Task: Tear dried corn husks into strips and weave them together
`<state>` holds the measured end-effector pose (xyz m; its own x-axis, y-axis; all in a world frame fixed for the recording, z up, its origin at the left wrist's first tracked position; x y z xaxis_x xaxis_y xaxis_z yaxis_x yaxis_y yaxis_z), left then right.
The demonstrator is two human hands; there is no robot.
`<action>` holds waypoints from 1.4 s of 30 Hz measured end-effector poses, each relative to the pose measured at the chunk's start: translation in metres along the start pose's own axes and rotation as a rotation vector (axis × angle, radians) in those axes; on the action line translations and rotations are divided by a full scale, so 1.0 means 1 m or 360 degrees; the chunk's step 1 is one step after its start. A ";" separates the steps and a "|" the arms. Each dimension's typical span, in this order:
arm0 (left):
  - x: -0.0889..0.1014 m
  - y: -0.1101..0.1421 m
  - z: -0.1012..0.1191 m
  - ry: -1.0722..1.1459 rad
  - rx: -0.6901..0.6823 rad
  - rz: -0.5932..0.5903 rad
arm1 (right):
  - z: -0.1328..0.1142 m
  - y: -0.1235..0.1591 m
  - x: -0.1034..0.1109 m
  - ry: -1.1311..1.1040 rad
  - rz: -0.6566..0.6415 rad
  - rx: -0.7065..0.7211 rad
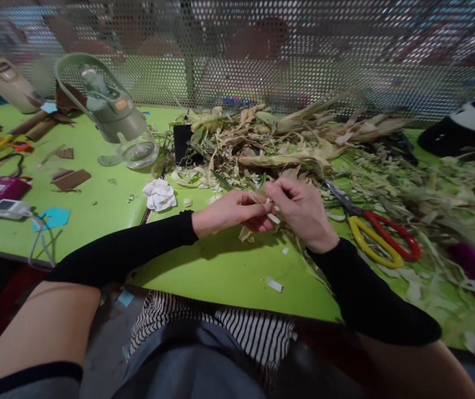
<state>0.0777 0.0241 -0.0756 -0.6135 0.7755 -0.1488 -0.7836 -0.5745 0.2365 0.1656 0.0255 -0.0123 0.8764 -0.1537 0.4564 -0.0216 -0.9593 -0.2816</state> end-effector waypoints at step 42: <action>0.032 0.001 0.030 0.0029 -0.0317 0.0249 | -0.011 0.003 0.000 0.0135 -0.0068 0.0002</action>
<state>0.0608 0.0560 -0.0511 -0.7289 0.6696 -0.1428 -0.6819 -0.7286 0.0641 0.1604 0.0199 -0.0042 0.8324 -0.1323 0.5381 0.0156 -0.9651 -0.2615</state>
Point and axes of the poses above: each hand's wrist, its own y-axis away from the middle knuckle, its own x-axis out of the back of the hand, z = x × y, the point moved 10 cm from there along -y, towards the middle knuckle, and after that the axes turned 6 degrees about -y, right-handed, at the moved point
